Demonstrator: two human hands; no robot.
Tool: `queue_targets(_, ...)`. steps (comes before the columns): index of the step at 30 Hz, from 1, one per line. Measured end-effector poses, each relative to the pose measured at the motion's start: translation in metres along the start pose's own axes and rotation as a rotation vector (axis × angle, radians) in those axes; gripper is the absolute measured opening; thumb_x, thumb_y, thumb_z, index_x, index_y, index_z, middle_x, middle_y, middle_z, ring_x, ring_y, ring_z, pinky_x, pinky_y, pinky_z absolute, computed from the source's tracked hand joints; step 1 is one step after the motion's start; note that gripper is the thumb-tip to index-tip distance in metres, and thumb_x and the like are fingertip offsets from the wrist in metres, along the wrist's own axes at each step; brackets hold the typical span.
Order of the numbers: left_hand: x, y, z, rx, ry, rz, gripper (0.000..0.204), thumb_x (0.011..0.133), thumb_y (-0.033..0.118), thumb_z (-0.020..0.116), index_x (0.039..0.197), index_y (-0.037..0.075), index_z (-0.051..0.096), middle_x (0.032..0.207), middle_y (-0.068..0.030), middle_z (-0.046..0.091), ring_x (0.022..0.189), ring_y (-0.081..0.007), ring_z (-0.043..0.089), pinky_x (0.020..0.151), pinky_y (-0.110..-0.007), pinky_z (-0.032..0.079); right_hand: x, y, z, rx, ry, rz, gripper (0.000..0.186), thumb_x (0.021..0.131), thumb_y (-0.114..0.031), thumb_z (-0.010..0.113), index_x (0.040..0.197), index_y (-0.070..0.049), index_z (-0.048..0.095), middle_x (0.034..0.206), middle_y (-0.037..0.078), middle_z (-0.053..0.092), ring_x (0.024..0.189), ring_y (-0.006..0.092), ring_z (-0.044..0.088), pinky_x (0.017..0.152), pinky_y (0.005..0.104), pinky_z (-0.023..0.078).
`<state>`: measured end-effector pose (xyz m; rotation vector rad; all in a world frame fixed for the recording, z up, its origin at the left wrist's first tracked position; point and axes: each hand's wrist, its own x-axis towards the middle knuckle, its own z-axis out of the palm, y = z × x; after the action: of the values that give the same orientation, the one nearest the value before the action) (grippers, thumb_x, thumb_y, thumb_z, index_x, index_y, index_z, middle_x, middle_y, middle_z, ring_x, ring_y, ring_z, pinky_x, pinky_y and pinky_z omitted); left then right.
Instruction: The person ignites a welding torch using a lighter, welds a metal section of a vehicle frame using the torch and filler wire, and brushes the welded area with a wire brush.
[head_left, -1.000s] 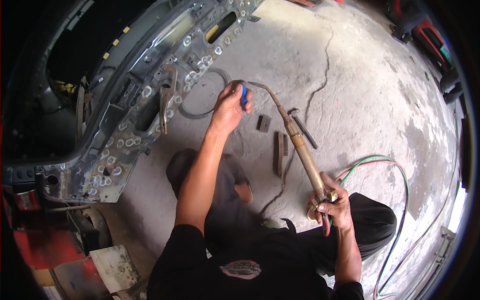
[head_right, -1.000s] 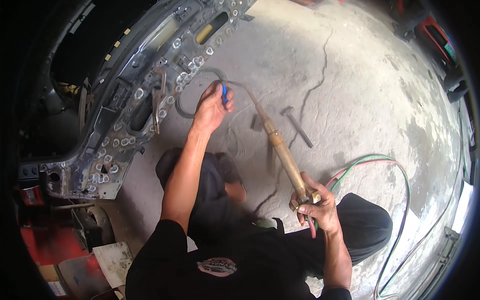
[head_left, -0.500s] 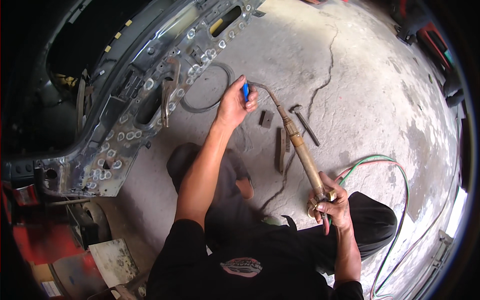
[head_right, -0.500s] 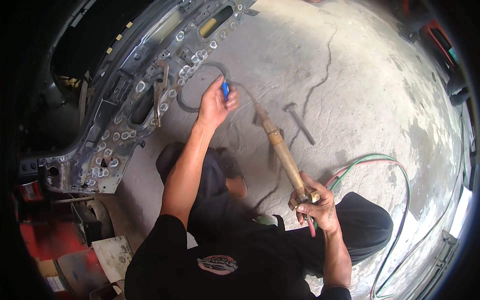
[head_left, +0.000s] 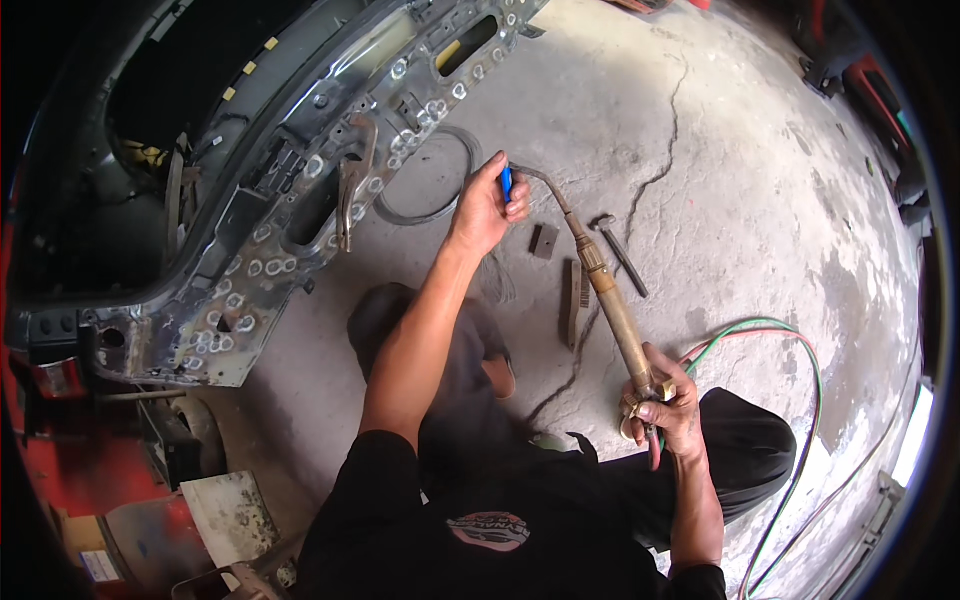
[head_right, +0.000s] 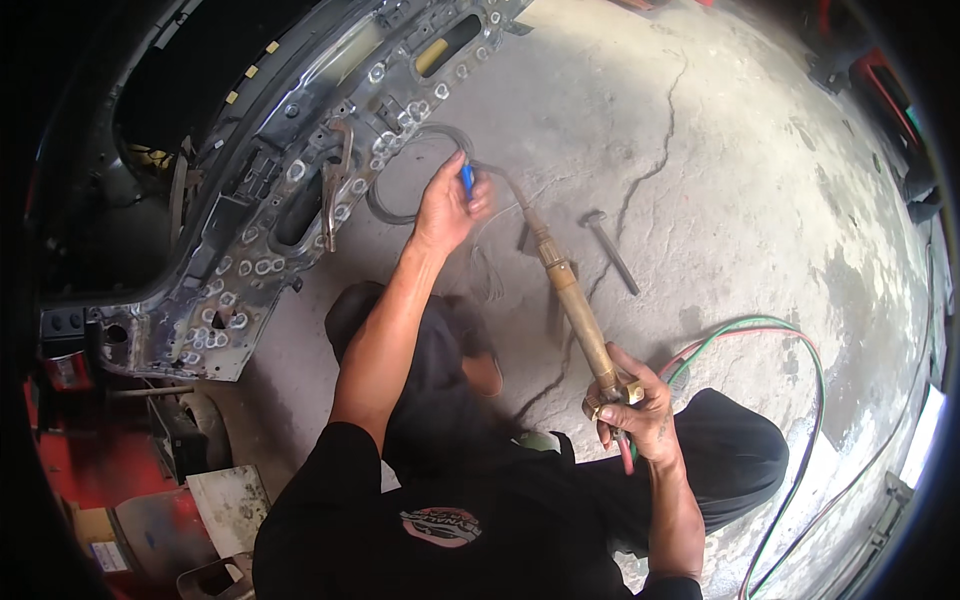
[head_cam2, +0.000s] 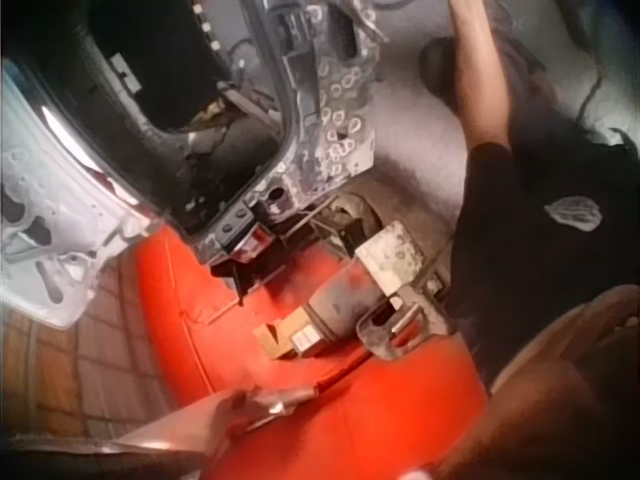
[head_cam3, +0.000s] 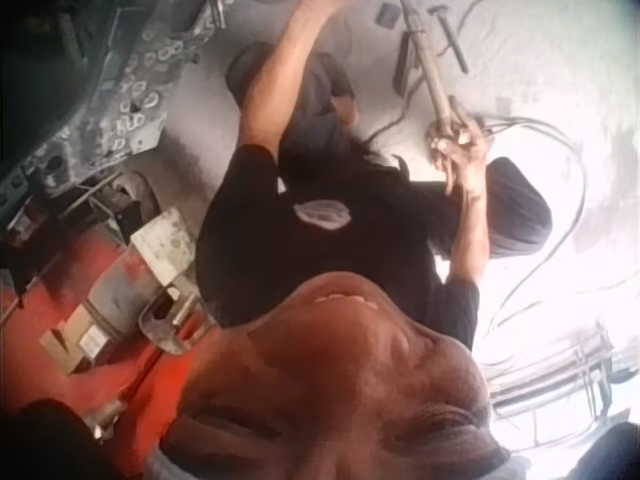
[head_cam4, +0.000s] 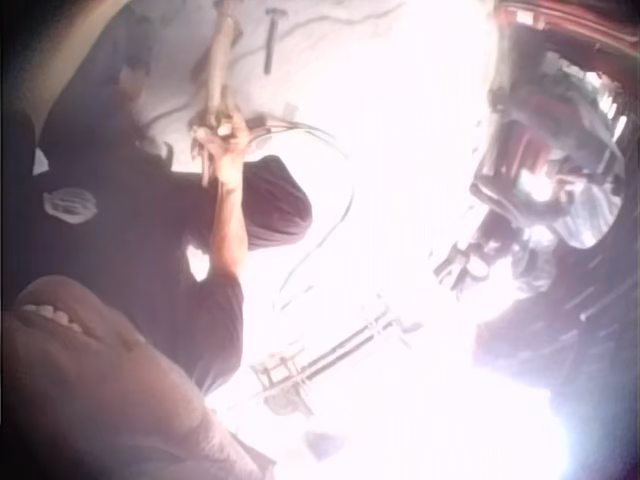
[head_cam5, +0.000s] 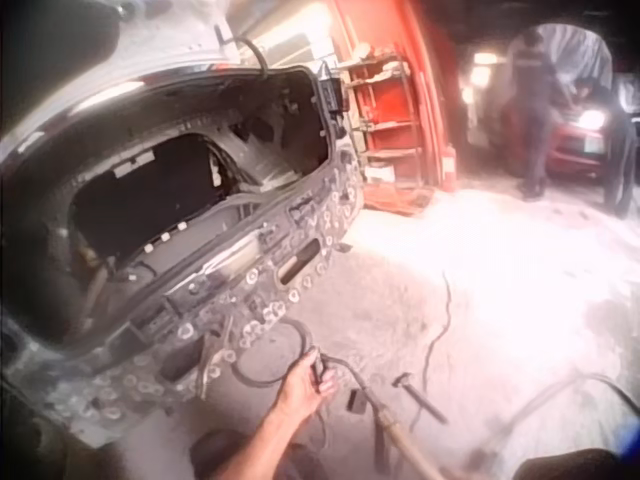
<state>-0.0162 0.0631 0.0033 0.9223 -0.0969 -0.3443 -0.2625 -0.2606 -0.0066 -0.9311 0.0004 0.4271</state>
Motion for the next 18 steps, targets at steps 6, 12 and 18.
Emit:
queue_targets(6, 0.002, -0.006, 0.005, -0.023, 0.023, -0.028, 0.040, 0.105, 0.044, 0.055, 0.087, 0.008, 0.056, 0.069, -0.0007, 0.051, 0.055, -0.0112, 0.043, 0.054, -0.028, 0.034, 0.002, 0.000, -0.002, 0.006, 0.042, 0.002, 0.084, 0.084, -0.001, 0.081, 0.157, -0.008, 0.041, 0.095, 0.018, 0.067, 0.076, 0.0255, 0.068, 0.045, 0.0290, 0.057)
queue_targets(12, 0.006, -0.006, 0.005, -0.057, 0.039, 0.004, 0.037, 0.104, 0.040, 0.054, 0.087, 0.008, 0.055, 0.069, -0.0009, 0.051, 0.055, -0.0112, 0.044, 0.054, -0.028, 0.034, 0.001, -0.001, 0.000, -0.003, 0.015, -0.003, 0.082, 0.085, -0.003, 0.081, 0.157, -0.009, 0.042, 0.089, 0.018, 0.066, 0.074, 0.0245, 0.067, 0.045, 0.0293, 0.056)
queue_targets(18, 0.004, -0.006, 0.003, -0.062, 0.004, -0.031, 0.028, 0.104, 0.036, 0.056, 0.092, 0.011, 0.057, 0.070, -0.0006, 0.050, 0.057, -0.0109, 0.045, 0.054, -0.028, 0.034, 0.003, -0.001, 0.001, -0.041, 0.055, -0.016, 0.083, 0.083, -0.009, 0.085, 0.156, -0.010, 0.044, 0.089, 0.018, 0.066, 0.051, 0.0212, 0.064, 0.041, 0.0292, 0.052)
